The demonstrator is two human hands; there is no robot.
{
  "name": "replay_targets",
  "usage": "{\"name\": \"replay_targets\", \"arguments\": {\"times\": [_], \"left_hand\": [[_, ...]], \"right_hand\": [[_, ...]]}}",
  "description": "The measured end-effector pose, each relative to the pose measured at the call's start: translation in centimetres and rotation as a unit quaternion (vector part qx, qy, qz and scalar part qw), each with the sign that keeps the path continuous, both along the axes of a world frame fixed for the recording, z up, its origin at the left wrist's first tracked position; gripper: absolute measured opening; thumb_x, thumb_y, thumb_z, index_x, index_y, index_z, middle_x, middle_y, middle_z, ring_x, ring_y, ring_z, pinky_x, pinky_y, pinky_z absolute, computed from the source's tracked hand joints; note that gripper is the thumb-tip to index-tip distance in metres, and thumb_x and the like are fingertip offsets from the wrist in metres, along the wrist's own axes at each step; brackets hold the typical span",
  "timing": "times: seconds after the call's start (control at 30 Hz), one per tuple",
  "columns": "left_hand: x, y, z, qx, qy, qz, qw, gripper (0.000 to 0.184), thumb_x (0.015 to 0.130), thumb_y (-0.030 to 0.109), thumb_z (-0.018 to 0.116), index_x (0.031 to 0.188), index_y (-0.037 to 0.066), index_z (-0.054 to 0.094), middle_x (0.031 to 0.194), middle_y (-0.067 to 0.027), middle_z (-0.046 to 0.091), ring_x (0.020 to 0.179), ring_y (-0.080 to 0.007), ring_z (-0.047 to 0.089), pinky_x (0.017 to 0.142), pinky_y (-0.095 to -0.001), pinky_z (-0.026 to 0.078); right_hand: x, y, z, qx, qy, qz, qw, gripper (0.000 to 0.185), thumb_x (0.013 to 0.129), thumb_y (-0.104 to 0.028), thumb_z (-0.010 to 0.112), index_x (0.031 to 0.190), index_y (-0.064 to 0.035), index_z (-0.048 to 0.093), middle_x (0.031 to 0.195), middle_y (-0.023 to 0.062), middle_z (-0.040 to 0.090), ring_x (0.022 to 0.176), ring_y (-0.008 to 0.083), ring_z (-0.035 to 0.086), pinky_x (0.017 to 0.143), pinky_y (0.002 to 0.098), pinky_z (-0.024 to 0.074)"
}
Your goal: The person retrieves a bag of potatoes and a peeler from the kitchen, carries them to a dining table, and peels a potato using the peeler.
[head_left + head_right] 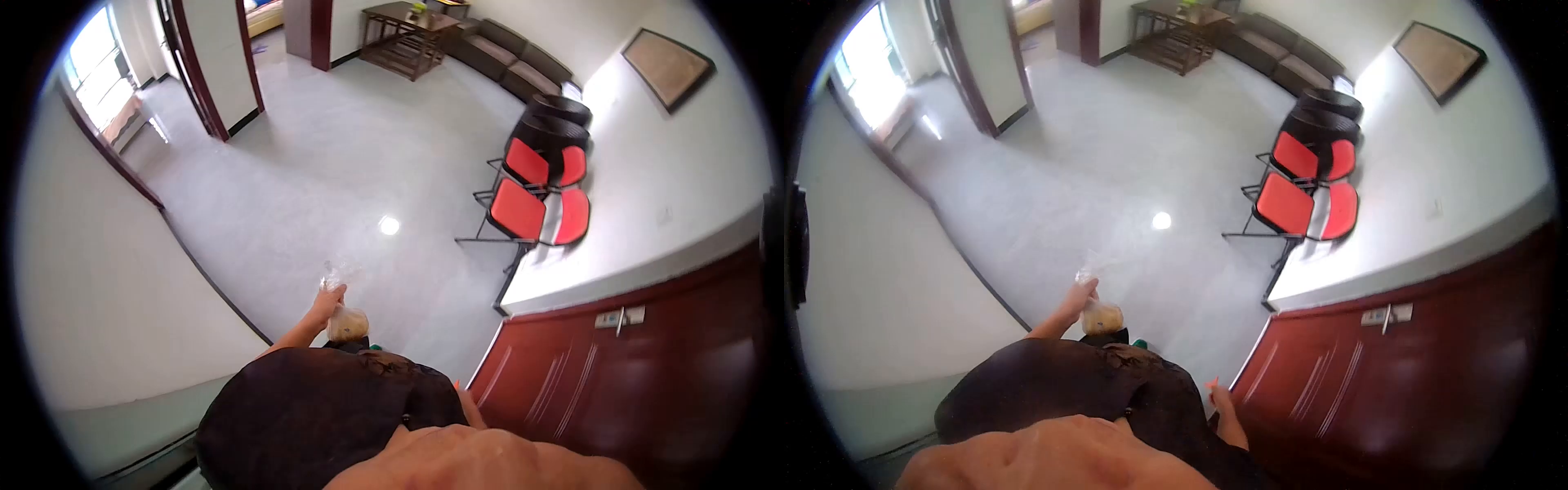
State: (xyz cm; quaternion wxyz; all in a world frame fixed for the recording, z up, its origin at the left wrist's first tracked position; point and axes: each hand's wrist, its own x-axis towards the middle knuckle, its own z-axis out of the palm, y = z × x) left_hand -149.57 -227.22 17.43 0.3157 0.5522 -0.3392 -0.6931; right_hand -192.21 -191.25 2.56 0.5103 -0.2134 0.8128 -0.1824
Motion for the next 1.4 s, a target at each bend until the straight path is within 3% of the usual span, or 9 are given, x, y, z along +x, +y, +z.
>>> {"name": "replay_targets", "arguments": {"times": [0.4, 0.67, 0.77, 0.8, 0.9, 1.03, 1.1, 1.17, 1.4], "left_hand": [[-16.9, -33.9, -4.4, 0.010, -0.117, 0.089, 0.989, 0.039, 0.088, 0.034, 0.062, 0.058, 0.010, 0.054, 0.058, 0.0015, 0.047, 0.057, -0.0095, 0.041, 0.056, -0.0291, 0.032], [-32.1, -60.5, 0.4, -0.073, -0.046, -0.022, 0.996, 0.036, 0.088, 0.032, 0.060, 0.060, 0.009, 0.053, 0.060, 0.0016, 0.046, 0.059, -0.0100, 0.042, 0.057, -0.0291, 0.032], [-39.5, -70.1, 0.4, -0.028, -0.040, -0.027, 0.998, 0.036, 0.088, 0.032, 0.060, 0.061, 0.009, 0.053, 0.061, 0.0018, 0.046, 0.060, -0.0102, 0.042, 0.058, -0.0287, 0.033], [-42.0, -72.9, 0.2, -0.033, -0.020, -0.015, 0.999, 0.036, 0.088, 0.032, 0.060, 0.062, 0.009, 0.053, 0.061, 0.0015, 0.046, 0.060, -0.0106, 0.042, 0.058, -0.0288, 0.033], [-48.3, -80.7, -0.2, -0.023, -0.014, -0.018, 0.999, 0.035, 0.088, 0.032, 0.059, 0.063, 0.009, 0.054, 0.061, 0.0012, 0.047, 0.060, -0.0110, 0.042, 0.058, -0.0291, 0.033], [-56.5, -93.2, 1.7, -0.005, -0.024, -0.019, 1.000, 0.035, 0.089, 0.033, 0.058, 0.063, 0.009, 0.054, 0.061, 0.0008, 0.047, 0.061, -0.0112, 0.043, 0.060, -0.0293, 0.034], [-59.2, -98.2, 0.7, -0.003, -0.019, -0.016, 1.000, 0.035, 0.089, 0.034, 0.057, 0.064, 0.010, 0.054, 0.062, 0.0007, 0.048, 0.061, -0.0109, 0.043, 0.057, -0.0291, 0.034], [-62.7, -103.2, 0.7, 0.026, -0.012, 0.000, 1.000, 0.037, 0.090, 0.036, 0.056, 0.063, 0.010, 0.053, 0.063, 0.0004, 0.047, 0.058, -0.0111, 0.042, 0.053, -0.0290, 0.032], [-74.0, -122.8, -1.2, 0.106, 0.001, 0.017, 0.994, 0.033, 0.093, 0.041, 0.050, 0.078, 0.012, 0.054, 0.072, -0.0016, 0.049, 0.061, -0.0149, 0.048, 0.054, -0.0317, 0.038]], "right_hand": [[-20.7, -49.2, 4.8, -0.099, -0.027, -0.082, 0.991, 0.029, 0.087, -0.034, 0.060, 0.078, -0.0069, 0.062, 0.061, 0.0004, 0.053, 0.048, 0.0095, 0.049, 0.041, 0.0258, 0.0384], [-31.2, -49.6, -11.1, -0.003, 0.269, 0.414, 0.870, 0.029, 0.079, -0.032, 0.063, 0.080, -0.0026, 0.066, 0.072, 0.0126, 0.066, 0.066, 0.0311, 0.062, 0.064, 0.0428, 0.0478], [-32.7, -54.1, -5.9, -0.097, 0.226, 0.079, 0.966, 0.029, 0.076, -0.032, 0.066, 0.082, -0.0036, 0.069, 0.076, 0.0158, 0.067, 0.074, 0.0326, 0.065, 0.066, 0.0425, 0.0486], [-35.4, -55.7, -6.5, 0.065, 0.103, 0.027, 0.992, 0.028, 0.074, -0.032, 0.068, 0.084, -0.0056, 0.071, 0.082, 0.0174, 0.067, 0.079, 0.0331, 0.066, 0.069, 0.0422, 0.0485], [-41.1, -67.7, -1.3, 0.062, 0.156, -0.018, 0.986, 0.027, 0.074, -0.032, 0.068, 0.084, -0.0072, 0.071, 0.081, 0.0160, 0.068, 0.079, 0.0320, 0.065, 0.071, 0.0414, 0.0488], [-51.0, -91.5, 6.3, -0.053, 0.130, 0.038, 0.989, 0.025, 0.072, -0.030, 0.068, 0.075, -0.0056, 0.067, 0.069, 0.0106, 0.064, 0.068, 0.0249, 0.063, 0.060, 0.0373, 0.0472], [-57.9, -100.8, 1.4, -0.163, 0.129, -0.021, 0.978, 0.027, 0.075, -0.028, 0.070, 0.080, -0.0018, 0.064, 0.071, 0.0078, 0.065, 0.065, 0.0173, 0.059, 0.058, 0.0330, 0.0447], [-60.2, -114.8, 11.4, -0.249, -0.020, -0.055, 0.967, 0.015, 0.079, -0.019, 0.069, 0.076, -0.0046, 0.066, 0.069, -0.0029, 0.060, 0.064, 0.0074, 0.052, 0.059, 0.0279, 0.0415], [-75.0, -146.3, 9.5, -0.203, 0.165, 0.107, 0.959, 0.023, 0.077, -0.025, 0.067, 0.075, -0.0025, 0.064, 0.065, 0.0054, 0.061, 0.061, 0.0152, 0.056, 0.056, 0.0312, 0.0435]]}}
